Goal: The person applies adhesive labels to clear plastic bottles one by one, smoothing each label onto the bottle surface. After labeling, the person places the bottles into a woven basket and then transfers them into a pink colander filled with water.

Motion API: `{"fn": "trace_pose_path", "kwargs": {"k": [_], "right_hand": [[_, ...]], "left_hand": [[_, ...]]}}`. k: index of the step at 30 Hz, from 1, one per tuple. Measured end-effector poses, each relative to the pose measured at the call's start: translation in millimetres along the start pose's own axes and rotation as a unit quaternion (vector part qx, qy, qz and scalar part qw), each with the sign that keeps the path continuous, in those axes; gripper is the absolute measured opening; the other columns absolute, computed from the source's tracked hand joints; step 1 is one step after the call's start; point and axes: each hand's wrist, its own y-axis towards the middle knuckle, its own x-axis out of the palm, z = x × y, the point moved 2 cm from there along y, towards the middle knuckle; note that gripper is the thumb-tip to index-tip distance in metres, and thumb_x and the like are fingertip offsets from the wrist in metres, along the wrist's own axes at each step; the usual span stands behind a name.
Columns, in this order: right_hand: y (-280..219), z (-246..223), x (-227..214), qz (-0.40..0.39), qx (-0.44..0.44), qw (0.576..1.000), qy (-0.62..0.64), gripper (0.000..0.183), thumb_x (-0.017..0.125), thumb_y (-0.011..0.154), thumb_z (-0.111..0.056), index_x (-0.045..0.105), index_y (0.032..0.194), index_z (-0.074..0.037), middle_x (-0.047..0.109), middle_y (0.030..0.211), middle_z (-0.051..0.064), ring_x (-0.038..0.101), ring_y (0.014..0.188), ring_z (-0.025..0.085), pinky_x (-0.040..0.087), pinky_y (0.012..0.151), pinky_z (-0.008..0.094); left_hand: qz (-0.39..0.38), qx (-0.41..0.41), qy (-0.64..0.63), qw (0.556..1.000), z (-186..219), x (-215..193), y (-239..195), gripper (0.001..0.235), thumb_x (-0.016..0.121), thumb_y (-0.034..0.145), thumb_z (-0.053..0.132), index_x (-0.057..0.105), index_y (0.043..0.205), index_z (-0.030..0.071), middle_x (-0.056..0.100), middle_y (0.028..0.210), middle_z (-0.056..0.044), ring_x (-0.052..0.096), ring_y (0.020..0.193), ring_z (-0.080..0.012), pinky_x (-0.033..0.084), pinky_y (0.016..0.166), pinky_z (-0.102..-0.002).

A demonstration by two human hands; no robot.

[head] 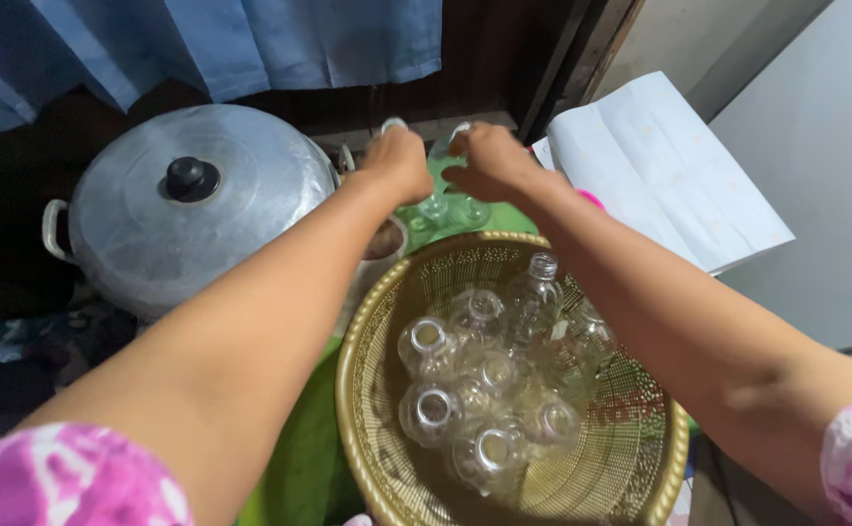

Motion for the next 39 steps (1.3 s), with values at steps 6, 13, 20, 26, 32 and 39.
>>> {"fn": "trace_pose_path", "kwargs": {"k": [6,13,20,26,32,39], "right_hand": [[-70.4,-32.8,-138.6,0.081,0.035,0.996,0.015,0.024,0.08,0.086,-0.032,0.081,0.102,-0.014,0.076,0.089,0.013,0.072,0.076,0.026,0.057,0.072,0.04],[-186.0,-71.3,-256.7,0.051,0.151,0.985,-0.067,0.037,0.073,0.092,-0.045,0.079,0.111,-0.014,0.073,0.078,0.013,0.065,0.069,0.028,0.052,0.064,0.045],[-257.9,-86.6,-255.2,-0.052,0.297,0.952,-0.045,0.043,0.072,0.087,-0.054,0.08,0.111,-0.019,0.08,0.089,0.012,0.074,0.08,0.028,0.056,0.075,0.042],[-281.5,-87.9,-223.9,-0.135,0.349,0.927,-0.002,0.044,0.069,0.087,-0.055,0.08,0.111,-0.02,0.078,0.097,0.011,0.076,0.088,0.027,0.058,0.082,0.041],[-274.9,-80.1,-202.0,-0.148,0.312,0.938,-0.02,0.045,0.067,0.088,-0.055,0.079,0.114,-0.021,0.081,0.1,0.012,0.076,0.091,0.029,0.057,0.087,0.041],[-270.9,-67.3,-193.4,-0.16,0.333,0.928,-0.041,0.046,0.065,0.087,-0.054,0.08,0.113,-0.019,0.081,0.102,0.011,0.075,0.093,0.03,0.056,0.088,0.042]], "left_hand": [[0.168,0.127,0.016,0.978,46.3,-73.0,-64.8,0.023,0.072,0.079,0.01,0.073,0.094,-0.007,0.067,0.11,-0.026,0.066,0.104,-0.043,0.055,0.09,-0.048],[0.289,0.278,-0.095,0.911,104.7,-123.1,-168.3,0.014,0.066,0.077,0.008,0.078,0.077,0.001,0.071,0.082,-0.026,0.072,0.08,-0.0422,0.058,0.08,-0.049],[0.162,0.312,-0.199,0.915,139.6,-109.2,-241.0,0.02,0.062,0.073,0.013,0.079,0.078,0.005,0.069,0.076,-0.025,0.072,0.075,-0.0396,0.058,0.08,-0.048],[0.045,0.319,-0.207,0.924,152.6,-75.8,-274.1,0.018,0.059,0.075,0.011,0.076,0.073,0.004,0.071,0.075,-0.024,0.072,0.076,-0.039,0.056,0.081,-0.049],[-0.069,0.292,-0.155,0.941,150.5,-45.8,-286.3,0.016,0.061,0.074,0.01,0.076,0.073,0.002,0.068,0.076,-0.027,0.072,0.078,-0.0408,0.057,0.081,-0.048],[-0.143,0.287,-0.101,0.942,133.8,-15.8,-291.1,0.016,0.065,0.076,0.011,0.074,0.078,-0.001,0.07,0.084,-0.029,0.07,0.085,-0.0431,0.056,0.082,-0.05]]}}
